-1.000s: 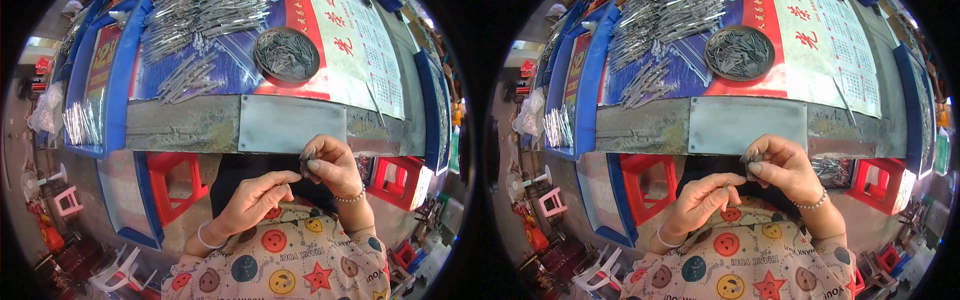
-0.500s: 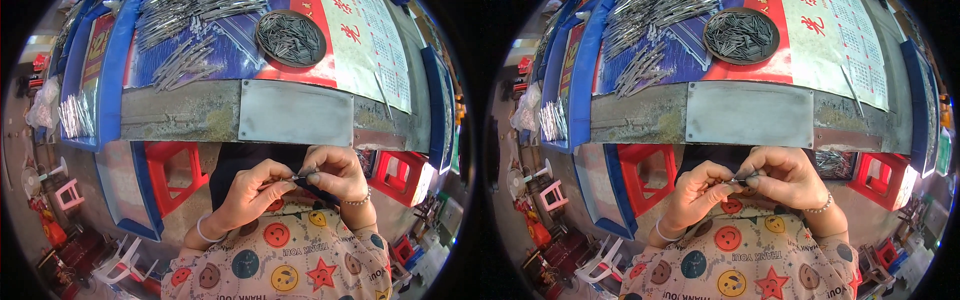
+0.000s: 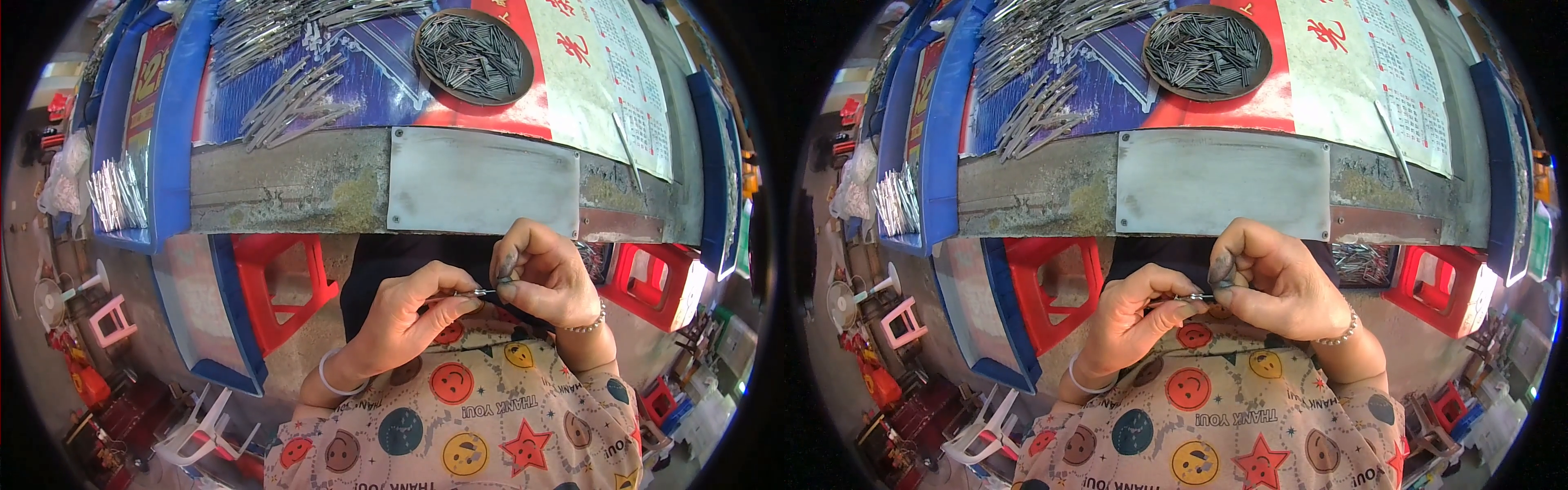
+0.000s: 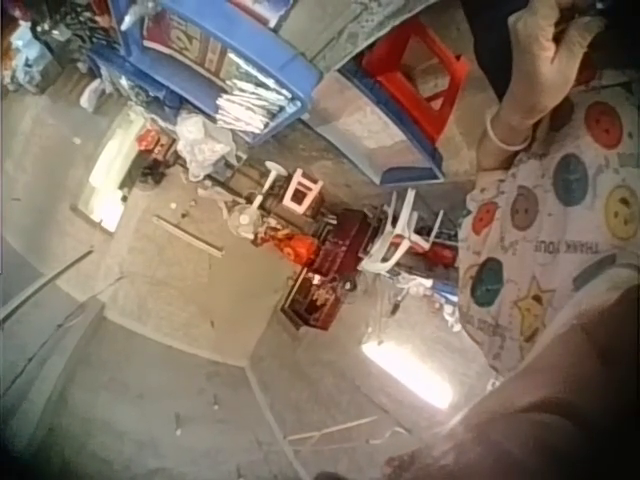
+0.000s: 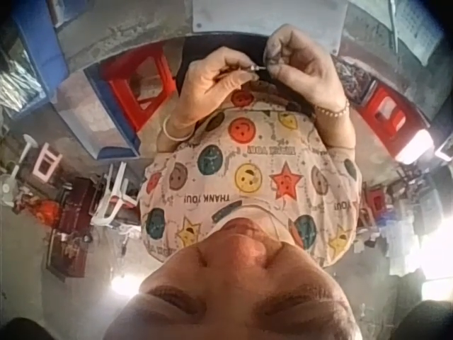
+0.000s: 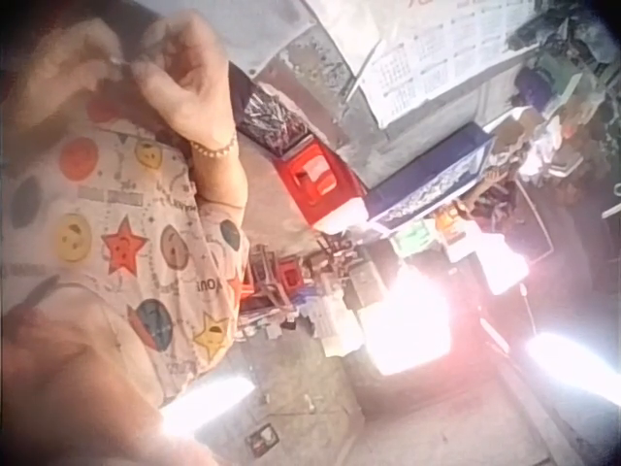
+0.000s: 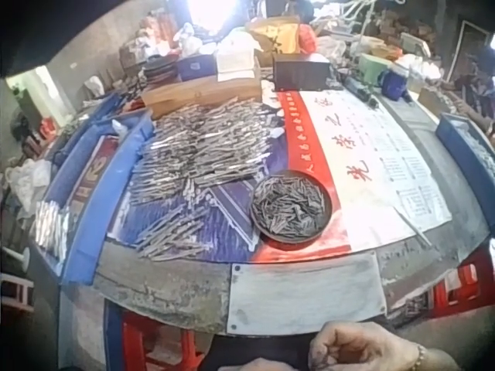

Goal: Assembling small metal hardware components by attaching rings to metal rods using pliers.

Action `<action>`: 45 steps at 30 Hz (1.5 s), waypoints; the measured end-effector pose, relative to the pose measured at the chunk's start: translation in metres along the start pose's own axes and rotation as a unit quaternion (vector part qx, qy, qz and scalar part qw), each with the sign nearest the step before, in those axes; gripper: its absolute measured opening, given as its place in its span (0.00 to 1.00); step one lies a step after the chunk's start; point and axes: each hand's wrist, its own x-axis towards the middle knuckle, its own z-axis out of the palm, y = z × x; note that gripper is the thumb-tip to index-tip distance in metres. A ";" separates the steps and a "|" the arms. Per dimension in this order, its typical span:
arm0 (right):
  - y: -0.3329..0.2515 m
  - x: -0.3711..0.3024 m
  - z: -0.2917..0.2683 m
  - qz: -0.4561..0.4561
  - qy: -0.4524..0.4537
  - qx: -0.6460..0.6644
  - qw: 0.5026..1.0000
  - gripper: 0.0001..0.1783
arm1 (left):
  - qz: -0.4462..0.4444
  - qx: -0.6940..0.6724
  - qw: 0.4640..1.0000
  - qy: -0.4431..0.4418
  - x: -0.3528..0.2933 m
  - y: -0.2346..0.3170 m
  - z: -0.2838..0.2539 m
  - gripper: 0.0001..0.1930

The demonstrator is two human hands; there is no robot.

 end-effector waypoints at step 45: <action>0.016 -0.007 -0.011 0.008 0.007 -0.115 0.993 0.07 | -0.339 -0.537 0.764 -0.116 0.010 -0.021 0.008 0.09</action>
